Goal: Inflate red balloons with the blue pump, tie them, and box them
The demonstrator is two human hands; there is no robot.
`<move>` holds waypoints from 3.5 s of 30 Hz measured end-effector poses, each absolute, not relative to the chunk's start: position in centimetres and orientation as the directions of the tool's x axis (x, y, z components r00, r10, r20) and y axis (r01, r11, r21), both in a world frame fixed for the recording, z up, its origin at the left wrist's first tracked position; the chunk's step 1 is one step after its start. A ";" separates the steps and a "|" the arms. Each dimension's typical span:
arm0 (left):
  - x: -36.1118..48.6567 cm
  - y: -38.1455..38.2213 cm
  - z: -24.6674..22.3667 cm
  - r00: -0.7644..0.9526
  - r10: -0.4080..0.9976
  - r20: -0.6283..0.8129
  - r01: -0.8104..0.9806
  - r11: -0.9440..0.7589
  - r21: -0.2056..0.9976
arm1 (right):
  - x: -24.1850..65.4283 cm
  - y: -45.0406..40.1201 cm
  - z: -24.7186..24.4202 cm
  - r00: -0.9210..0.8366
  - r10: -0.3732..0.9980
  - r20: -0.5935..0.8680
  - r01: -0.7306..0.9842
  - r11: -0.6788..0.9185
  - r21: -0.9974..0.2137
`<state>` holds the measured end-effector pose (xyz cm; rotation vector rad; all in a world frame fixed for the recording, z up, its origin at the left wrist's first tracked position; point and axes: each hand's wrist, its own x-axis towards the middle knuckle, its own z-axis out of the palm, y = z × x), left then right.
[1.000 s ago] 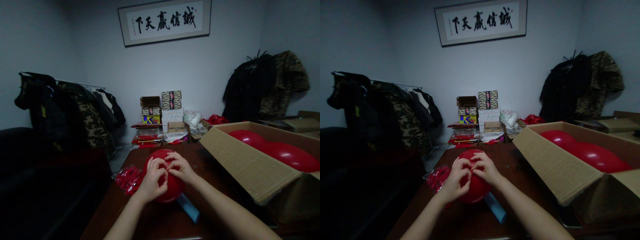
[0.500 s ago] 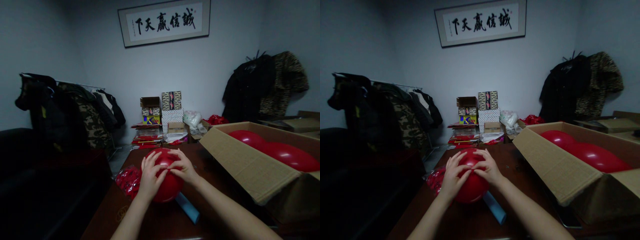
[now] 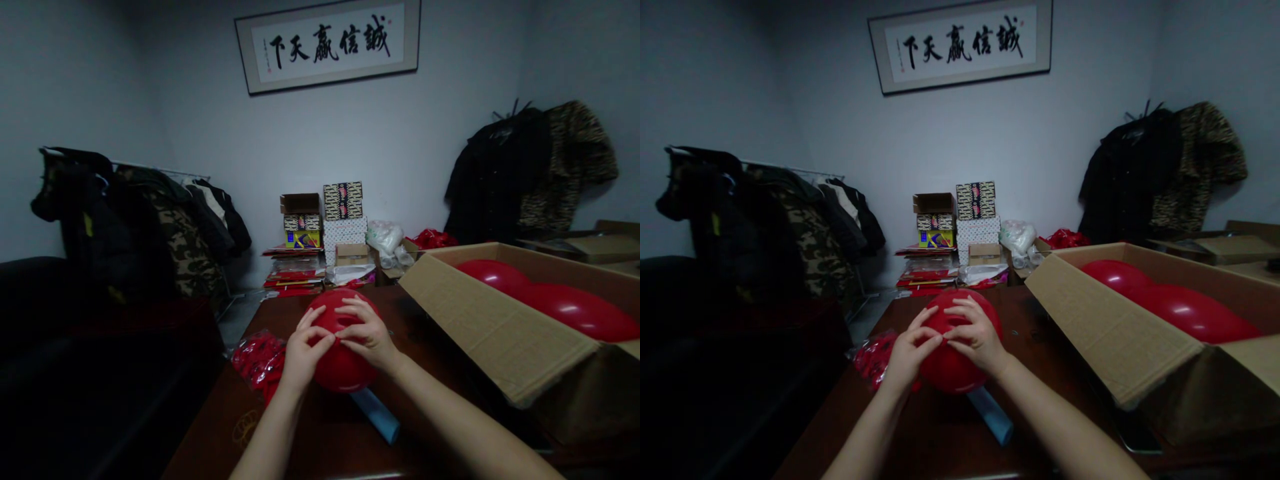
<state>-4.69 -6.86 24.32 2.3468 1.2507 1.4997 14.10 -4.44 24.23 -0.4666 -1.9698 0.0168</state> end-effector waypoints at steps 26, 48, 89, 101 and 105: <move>-3.2 -7.7 23.0 0.150 0.565 0.812 0.797 -0.555 0.238 | 13.6 -2.5 21.5 -0.334 0.403 0.852 0.425 0.871 -0.245; -4.0 -6.4 21.3 -0.164 0.489 0.856 0.808 -0.432 0.401 | 11.1 -2.4 20.2 -0.238 0.439 0.866 0.407 0.855 -0.321; -8.2 -8.1 19.5 -0.450 0.647 0.616 0.370 -0.492 0.788 | 5.5 -4.3 18.7 -0.067 0.698 0.713 0.173 0.712 -0.681; -9.8 -9.4 20.4 0.116 0.663 0.739 0.825 -0.478 0.300 | 6.6 -4.3 18.1 -0.299 0.552 0.778 0.279 0.831 -0.482; -10.2 -10.1 20.4 0.139 0.666 0.733 0.849 -0.461 0.258 | 6.3 -4.5 18.0 -0.333 0.526 0.783 0.281 0.848 -0.450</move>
